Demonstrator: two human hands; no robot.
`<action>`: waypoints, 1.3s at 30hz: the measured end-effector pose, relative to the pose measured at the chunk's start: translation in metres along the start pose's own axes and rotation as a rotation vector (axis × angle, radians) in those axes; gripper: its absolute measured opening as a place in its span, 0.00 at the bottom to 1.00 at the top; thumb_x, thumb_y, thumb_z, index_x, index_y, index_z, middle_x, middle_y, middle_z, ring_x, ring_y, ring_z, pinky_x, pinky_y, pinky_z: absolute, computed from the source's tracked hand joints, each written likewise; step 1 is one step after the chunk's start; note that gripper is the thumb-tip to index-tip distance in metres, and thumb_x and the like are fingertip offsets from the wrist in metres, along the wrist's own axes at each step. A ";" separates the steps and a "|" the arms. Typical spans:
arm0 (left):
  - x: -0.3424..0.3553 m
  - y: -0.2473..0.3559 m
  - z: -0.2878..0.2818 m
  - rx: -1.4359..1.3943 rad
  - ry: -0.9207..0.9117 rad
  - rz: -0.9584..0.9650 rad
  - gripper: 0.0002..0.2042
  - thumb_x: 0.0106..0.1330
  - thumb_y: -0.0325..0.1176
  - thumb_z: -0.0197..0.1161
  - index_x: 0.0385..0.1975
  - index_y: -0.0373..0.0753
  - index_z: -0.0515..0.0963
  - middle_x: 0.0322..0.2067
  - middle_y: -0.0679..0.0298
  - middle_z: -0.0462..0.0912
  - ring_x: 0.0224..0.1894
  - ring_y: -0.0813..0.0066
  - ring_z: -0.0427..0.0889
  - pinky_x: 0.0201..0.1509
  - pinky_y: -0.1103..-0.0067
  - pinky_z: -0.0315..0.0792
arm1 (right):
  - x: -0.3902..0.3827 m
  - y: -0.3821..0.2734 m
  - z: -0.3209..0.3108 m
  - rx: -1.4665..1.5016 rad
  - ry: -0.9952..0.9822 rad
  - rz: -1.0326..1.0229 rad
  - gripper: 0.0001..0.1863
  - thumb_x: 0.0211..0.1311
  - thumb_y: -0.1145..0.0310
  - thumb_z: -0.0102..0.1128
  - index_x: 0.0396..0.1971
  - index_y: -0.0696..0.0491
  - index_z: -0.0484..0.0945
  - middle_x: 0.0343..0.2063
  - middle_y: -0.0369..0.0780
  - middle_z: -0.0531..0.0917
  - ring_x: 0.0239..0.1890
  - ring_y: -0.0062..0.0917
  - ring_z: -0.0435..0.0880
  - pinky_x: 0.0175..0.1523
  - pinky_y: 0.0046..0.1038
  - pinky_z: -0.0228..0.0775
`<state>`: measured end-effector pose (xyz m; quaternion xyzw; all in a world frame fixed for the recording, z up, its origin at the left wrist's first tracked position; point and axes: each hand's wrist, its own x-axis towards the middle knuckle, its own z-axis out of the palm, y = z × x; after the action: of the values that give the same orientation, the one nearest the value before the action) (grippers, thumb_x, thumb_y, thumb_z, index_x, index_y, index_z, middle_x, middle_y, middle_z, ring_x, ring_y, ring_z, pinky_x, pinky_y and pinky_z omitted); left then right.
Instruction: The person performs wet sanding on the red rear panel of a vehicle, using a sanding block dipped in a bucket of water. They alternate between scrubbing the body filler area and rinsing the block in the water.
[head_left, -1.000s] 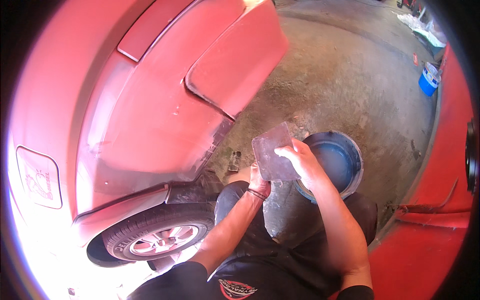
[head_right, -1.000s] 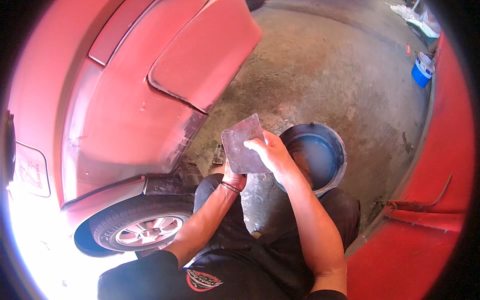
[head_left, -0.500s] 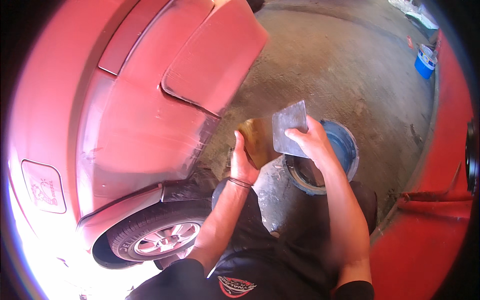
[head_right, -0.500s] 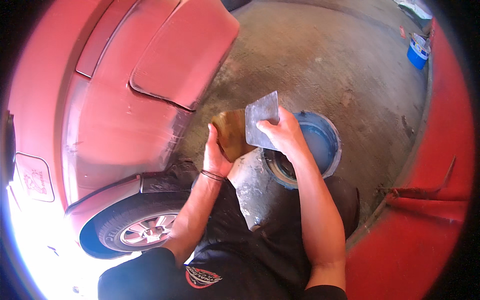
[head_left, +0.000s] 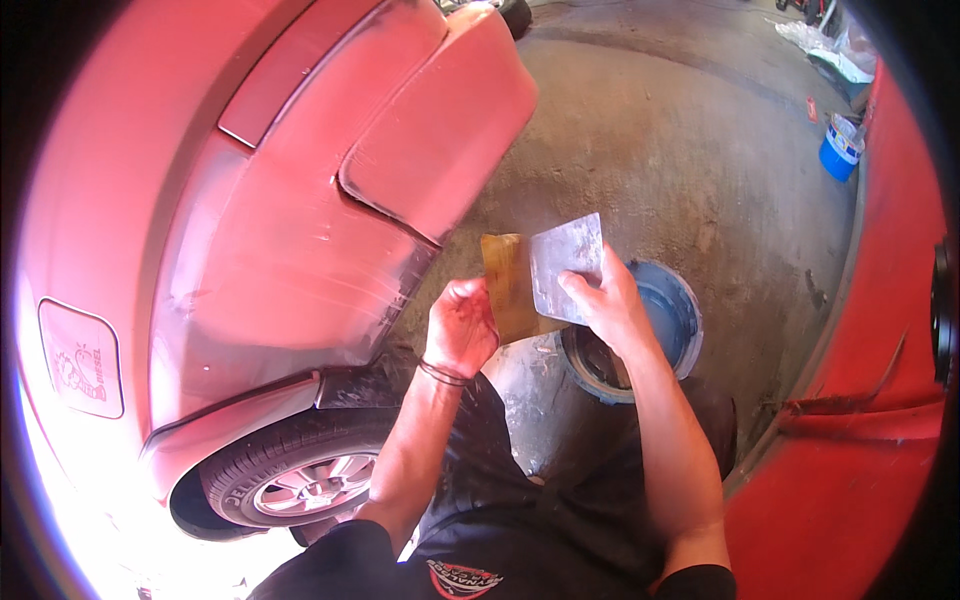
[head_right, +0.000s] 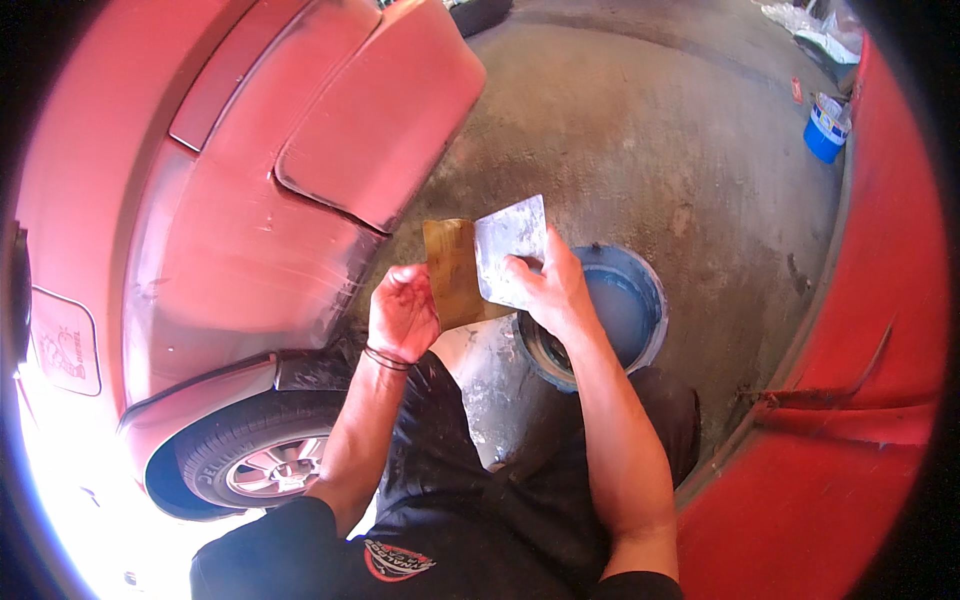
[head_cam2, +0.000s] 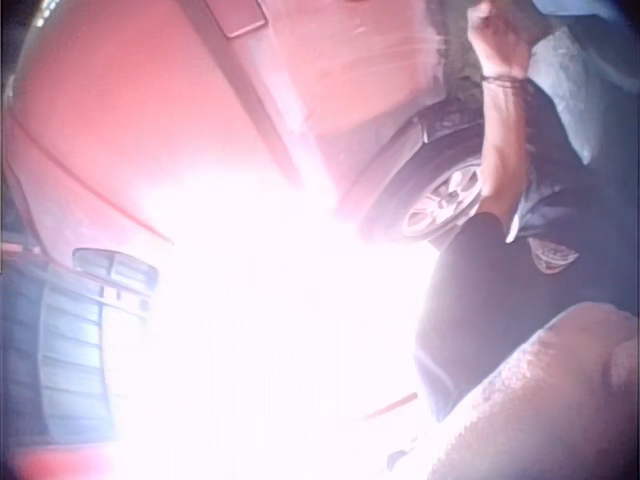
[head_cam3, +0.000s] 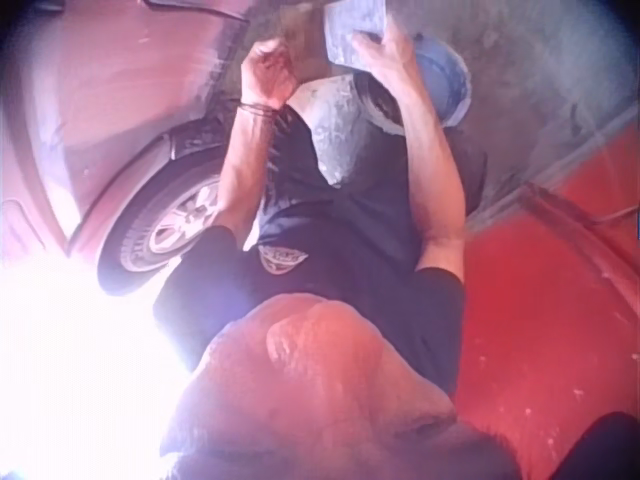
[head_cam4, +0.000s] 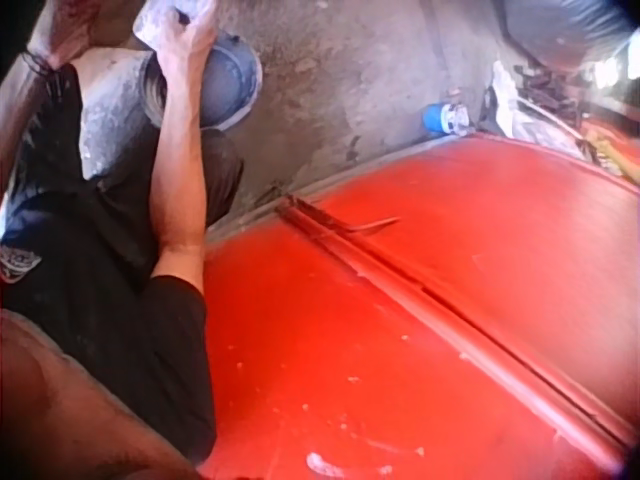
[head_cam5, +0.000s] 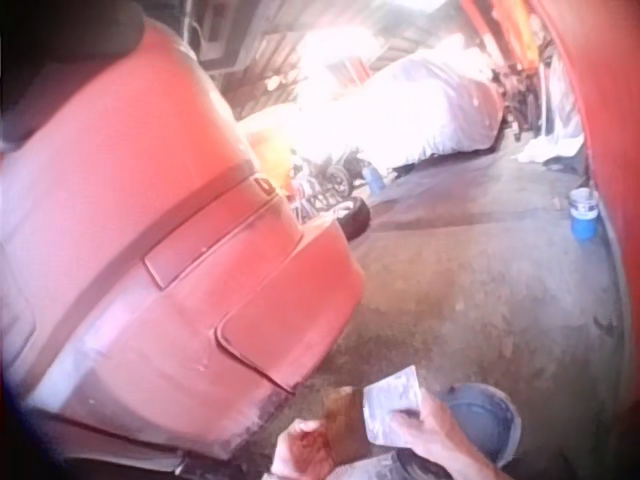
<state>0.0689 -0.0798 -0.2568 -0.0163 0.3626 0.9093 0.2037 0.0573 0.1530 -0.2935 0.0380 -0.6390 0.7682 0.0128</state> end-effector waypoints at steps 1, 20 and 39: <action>-0.001 0.008 -0.011 -0.219 -0.149 -0.052 0.22 0.72 0.35 0.55 0.61 0.28 0.75 0.63 0.55 0.78 0.64 0.62 0.78 0.71 0.64 0.71 | -0.001 -0.003 0.004 0.066 -0.006 -0.007 0.24 0.67 0.75 0.65 0.62 0.57 0.74 0.50 0.39 0.85 0.51 0.21 0.83 0.58 0.29 0.75; -0.021 0.081 0.153 1.027 0.152 0.652 0.24 0.68 0.22 0.66 0.63 0.34 0.71 0.40 0.63 0.86 0.41 0.83 0.84 0.47 0.83 0.78 | 0.019 -0.169 0.053 0.319 -0.062 0.096 0.19 0.69 0.61 0.70 0.54 0.56 0.81 0.45 0.36 0.87 0.48 0.22 0.86 0.54 0.32 0.79; 0.011 0.112 0.159 0.267 0.212 0.368 0.14 0.73 0.43 0.62 0.25 0.45 0.79 0.14 0.77 0.65 0.11 0.86 0.57 0.13 0.81 0.49 | 0.053 -0.232 0.104 0.421 0.050 0.165 0.16 0.69 0.64 0.63 0.52 0.55 0.80 0.46 0.41 0.88 0.47 0.30 0.88 0.57 0.36 0.80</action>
<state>0.0342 -0.0434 -0.0686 -0.0182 0.4956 0.8684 -0.0042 0.0247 0.0914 -0.0429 -0.0316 -0.4652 0.8836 -0.0427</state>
